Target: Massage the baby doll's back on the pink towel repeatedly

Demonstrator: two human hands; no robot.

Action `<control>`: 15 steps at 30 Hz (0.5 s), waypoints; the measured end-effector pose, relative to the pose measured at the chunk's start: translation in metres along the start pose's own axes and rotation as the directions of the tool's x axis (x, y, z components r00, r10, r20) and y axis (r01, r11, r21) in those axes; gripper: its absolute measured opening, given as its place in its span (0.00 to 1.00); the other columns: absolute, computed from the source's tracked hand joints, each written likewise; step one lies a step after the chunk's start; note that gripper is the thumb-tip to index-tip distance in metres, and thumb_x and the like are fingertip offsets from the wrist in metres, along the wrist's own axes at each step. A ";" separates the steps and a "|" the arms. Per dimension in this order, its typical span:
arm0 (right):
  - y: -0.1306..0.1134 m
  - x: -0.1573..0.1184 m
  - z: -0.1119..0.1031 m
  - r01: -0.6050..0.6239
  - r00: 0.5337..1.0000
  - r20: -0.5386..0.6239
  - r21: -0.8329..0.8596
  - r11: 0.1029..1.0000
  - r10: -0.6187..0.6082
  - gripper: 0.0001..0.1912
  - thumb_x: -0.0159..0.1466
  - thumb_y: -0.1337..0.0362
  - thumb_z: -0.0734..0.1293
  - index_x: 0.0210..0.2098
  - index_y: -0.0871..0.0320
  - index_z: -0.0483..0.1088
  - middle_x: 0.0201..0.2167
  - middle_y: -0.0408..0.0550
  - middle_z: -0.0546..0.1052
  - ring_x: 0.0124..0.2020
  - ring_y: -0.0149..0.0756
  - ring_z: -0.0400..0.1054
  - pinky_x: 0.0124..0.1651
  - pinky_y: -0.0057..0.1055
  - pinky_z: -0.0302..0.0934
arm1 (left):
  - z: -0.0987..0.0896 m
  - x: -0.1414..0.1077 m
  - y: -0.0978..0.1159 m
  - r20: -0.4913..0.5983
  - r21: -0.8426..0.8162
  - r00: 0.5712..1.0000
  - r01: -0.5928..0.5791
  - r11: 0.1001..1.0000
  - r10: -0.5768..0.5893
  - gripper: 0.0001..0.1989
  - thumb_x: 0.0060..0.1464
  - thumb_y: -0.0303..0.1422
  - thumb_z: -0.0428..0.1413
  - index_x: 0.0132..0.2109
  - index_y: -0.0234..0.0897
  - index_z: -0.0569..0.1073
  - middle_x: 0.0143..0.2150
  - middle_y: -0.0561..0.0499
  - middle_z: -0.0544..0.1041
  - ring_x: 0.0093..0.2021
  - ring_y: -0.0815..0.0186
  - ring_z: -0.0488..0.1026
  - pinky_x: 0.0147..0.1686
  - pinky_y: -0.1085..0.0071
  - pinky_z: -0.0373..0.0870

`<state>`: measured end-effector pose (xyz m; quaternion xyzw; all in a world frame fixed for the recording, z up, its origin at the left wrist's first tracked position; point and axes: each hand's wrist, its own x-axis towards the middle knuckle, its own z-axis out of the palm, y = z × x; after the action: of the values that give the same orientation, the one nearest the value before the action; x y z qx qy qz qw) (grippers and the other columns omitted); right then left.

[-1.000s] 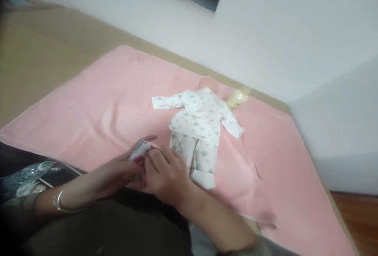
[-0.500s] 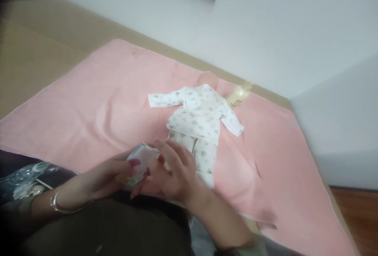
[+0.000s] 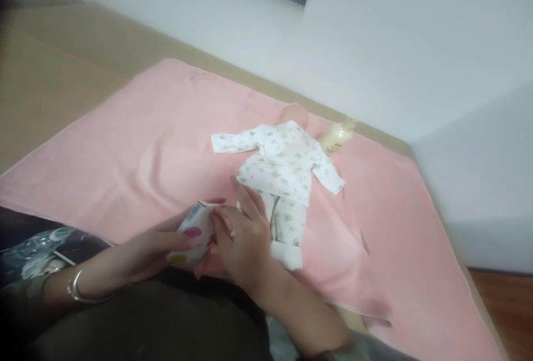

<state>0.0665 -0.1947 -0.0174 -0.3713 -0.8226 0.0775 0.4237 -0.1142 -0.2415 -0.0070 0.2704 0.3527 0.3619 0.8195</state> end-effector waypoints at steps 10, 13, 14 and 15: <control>-0.008 -0.010 0.011 0.245 0.947 -0.180 -0.136 0.960 -0.267 0.12 0.64 0.77 0.65 0.41 0.56 0.75 0.56 0.54 0.77 0.60 0.47 0.68 0.61 0.52 0.68 | 0.004 -0.004 -0.008 -0.004 -0.099 0.993 -0.114 0.989 0.114 0.20 0.55 0.33 0.62 0.55 0.39 0.74 0.42 0.46 0.79 0.43 0.59 0.77 0.43 0.66 0.73; -0.013 -0.011 0.012 0.277 0.941 -0.153 -0.164 0.947 -0.302 0.09 0.65 0.75 0.65 0.41 0.55 0.72 0.56 0.53 0.77 0.60 0.46 0.69 0.64 0.53 0.65 | 0.003 -0.004 -0.013 -0.028 -0.099 0.984 -0.178 0.979 0.176 0.20 0.56 0.33 0.63 0.56 0.41 0.73 0.43 0.48 0.79 0.41 0.62 0.77 0.43 0.68 0.73; -0.014 -0.012 0.012 0.281 0.943 -0.136 -0.159 0.946 -0.303 0.09 0.66 0.74 0.64 0.41 0.55 0.72 0.57 0.54 0.77 0.60 0.46 0.68 0.64 0.53 0.65 | 0.003 -0.004 -0.014 -0.032 -0.094 0.980 -0.199 0.975 0.197 0.23 0.56 0.33 0.63 0.58 0.44 0.70 0.45 0.49 0.79 0.42 0.63 0.77 0.43 0.68 0.74; -0.016 -0.013 0.012 0.280 0.947 -0.119 -0.153 0.948 -0.299 0.09 0.66 0.74 0.64 0.42 0.55 0.71 0.57 0.54 0.76 0.61 0.46 0.67 0.65 0.53 0.64 | 0.002 -0.005 -0.015 -0.033 -0.083 0.976 -0.218 0.972 0.216 0.25 0.57 0.34 0.63 0.60 0.47 0.68 0.46 0.50 0.78 0.42 0.63 0.77 0.43 0.68 0.74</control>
<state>0.0536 -0.2131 -0.0260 -0.2785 -0.8396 -0.0672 0.4616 -0.1087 -0.2546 -0.0147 0.2672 0.3148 0.4674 0.7817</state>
